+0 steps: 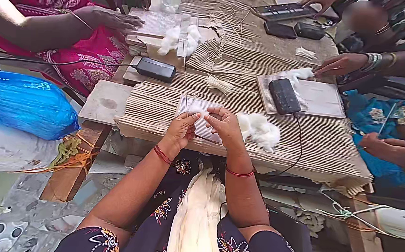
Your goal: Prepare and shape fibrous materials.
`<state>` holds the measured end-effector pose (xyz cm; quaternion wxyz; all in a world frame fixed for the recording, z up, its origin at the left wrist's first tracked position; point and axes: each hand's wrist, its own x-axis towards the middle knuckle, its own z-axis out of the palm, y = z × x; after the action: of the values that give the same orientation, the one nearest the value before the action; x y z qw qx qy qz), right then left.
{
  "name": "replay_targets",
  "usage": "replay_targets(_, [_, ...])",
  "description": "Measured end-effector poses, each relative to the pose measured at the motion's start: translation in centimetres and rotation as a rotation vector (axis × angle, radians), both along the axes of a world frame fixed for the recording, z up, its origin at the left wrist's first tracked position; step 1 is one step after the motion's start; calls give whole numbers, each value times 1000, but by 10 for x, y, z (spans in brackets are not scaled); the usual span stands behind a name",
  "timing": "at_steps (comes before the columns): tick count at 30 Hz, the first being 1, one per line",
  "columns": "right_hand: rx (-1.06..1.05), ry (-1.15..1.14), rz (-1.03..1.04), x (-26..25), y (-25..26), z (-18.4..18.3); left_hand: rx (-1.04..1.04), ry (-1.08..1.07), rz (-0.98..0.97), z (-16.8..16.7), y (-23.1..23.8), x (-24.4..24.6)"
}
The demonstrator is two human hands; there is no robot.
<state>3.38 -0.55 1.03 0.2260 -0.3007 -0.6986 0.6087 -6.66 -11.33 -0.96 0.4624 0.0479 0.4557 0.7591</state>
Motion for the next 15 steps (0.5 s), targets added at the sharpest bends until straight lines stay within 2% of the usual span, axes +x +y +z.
replay_targets(4, [-43,96,-33,-1,0,-8,22,-33,-2,-2,0,-2])
replay_targets(8, [-8,34,4,4,6,-3,82,-73,-8,-5,0,-4])
replay_targets(15, [-47,26,-91,1,13,-9,-38,-89,69,-4,3,-6])
